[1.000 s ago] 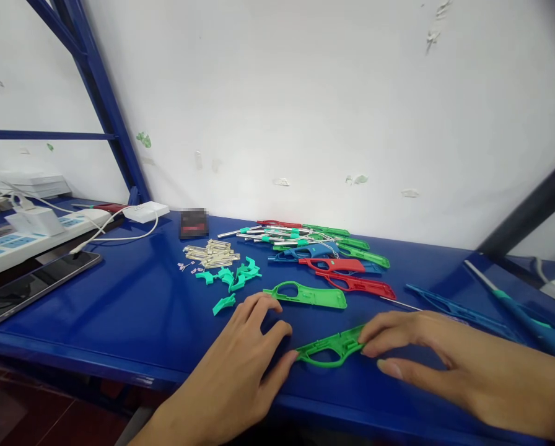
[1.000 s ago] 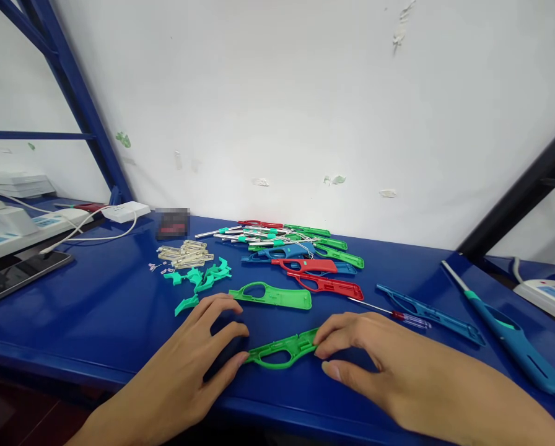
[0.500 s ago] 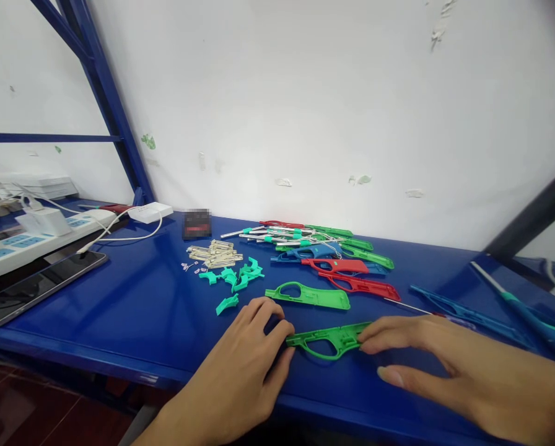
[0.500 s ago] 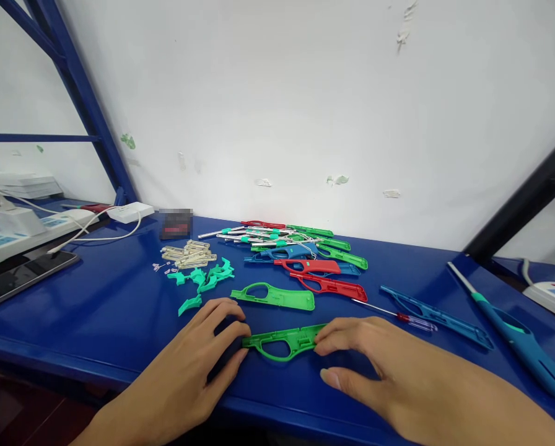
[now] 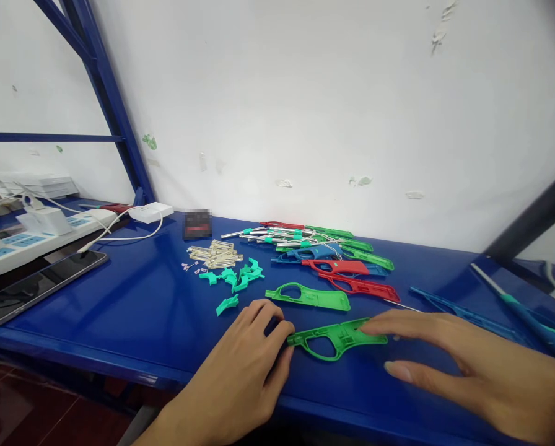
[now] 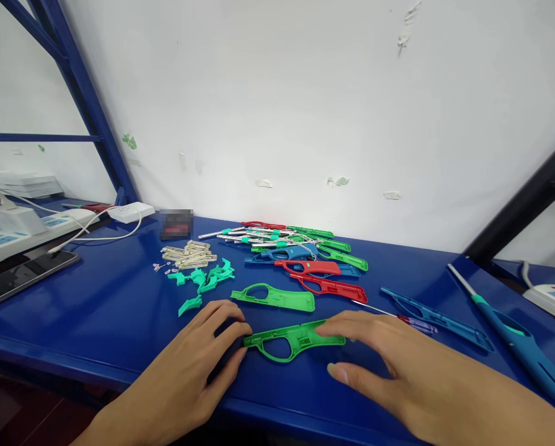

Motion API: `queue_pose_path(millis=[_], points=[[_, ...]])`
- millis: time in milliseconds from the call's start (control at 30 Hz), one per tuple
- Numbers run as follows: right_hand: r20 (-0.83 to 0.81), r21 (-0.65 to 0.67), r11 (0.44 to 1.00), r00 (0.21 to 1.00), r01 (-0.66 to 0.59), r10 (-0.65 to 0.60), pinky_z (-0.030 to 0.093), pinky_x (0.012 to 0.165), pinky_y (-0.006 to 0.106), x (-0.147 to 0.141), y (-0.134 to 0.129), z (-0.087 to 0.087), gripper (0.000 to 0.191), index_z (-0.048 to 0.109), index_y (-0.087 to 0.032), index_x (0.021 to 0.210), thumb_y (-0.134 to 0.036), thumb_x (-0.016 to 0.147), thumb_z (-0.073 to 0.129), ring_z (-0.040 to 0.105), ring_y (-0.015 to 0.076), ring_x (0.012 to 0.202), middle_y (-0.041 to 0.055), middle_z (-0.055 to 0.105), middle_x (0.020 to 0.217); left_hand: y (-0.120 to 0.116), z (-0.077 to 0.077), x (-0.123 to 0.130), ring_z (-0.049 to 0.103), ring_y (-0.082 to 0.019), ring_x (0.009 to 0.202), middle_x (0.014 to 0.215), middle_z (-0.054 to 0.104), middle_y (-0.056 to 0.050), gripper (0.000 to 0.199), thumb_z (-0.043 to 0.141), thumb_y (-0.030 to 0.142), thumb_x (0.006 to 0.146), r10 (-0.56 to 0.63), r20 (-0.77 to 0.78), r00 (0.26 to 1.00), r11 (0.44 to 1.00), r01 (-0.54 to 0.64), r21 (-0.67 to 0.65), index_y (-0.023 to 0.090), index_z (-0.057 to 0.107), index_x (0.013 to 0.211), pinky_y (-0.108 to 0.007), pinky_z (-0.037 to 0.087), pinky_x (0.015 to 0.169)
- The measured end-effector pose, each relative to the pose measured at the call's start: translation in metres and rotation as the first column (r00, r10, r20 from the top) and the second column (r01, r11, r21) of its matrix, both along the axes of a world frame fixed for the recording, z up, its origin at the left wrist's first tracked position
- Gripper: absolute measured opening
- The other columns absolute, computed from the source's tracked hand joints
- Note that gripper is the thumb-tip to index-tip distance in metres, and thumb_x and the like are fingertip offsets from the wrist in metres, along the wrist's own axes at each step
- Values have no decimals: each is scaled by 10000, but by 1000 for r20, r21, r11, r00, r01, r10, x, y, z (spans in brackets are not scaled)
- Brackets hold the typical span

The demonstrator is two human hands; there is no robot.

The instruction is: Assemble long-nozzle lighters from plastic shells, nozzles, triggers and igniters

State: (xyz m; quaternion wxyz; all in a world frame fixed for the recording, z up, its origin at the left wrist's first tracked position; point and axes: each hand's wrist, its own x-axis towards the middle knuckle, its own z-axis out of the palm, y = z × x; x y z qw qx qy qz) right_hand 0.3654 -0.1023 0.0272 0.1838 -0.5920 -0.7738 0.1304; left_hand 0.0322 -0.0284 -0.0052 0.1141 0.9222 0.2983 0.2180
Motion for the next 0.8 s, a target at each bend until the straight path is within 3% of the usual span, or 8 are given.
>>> queue_pose_path(millis=[267, 433, 600, 700, 800], points=[[45, 67, 997, 998, 43, -46, 641, 1049, 532, 3, 7, 4, 474, 731, -462, 1378, -650, 949, 662, 767, 340, 1216, -10, 784, 1364, 1, -1, 0, 563, -294, 1220, 1238, 598, -108, 154, 477, 149, 1080, -1, 1, 1000, 1000, 1, -5, 189, 618, 1129, -517, 566, 1065], [171, 180, 984, 985, 7, -38, 634, 1051, 529, -19, 30, 15, 430, 726, -403, 1367, -607, 1052, 516, 745, 308, 1245, 10, 773, 1378, 0, 1, 1, 571, -297, 1204, 1242, 599, -112, 148, 479, 152, 1077, 9, -9, 1000, 1000, -9, 4, 189, 616, 1118, -519, 577, 1056], [362, 208, 975, 932, -77, -3, 617, 1004, 498, -52, 101, 42, 346, 733, -256, 1328, -390, 1098, 512, 723, 296, 1198, 121, 761, 1316, 1, 0, 1, 579, -312, 1184, 1210, 605, -118, 146, 477, 148, 1066, 3, -15, 1000, 1000, -3, 30, 183, 615, 1098, -557, 565, 1079], [447, 219, 972, 894, -86, -22, 592, 1020, 501, -66, 156, 56, 357, 671, -222, 1355, -406, 1049, 661, 697, 254, 1191, 109, 692, 1382, 2, -1, 2, 585, -319, 1168, 1209, 607, -125, 164, 464, 144, 1061, 6, -23, 1000, 999, -5, 35, 182, 619, 1098, -569, 574, 1060], [536, 167, 981, 844, -102, -4, 606, 987, 488, -81, 204, 61, 372, 666, -211, 1351, -405, 1034, 686, 700, 251, 1167, 106, 681, 1385, 2, -1, 1, 597, -324, 1145, 1212, 613, -132, 174, 460, 149, 1056, 16, -48, 999, 1000, -15, 26, 177, 627, 1094, -563, 595, 1021]])
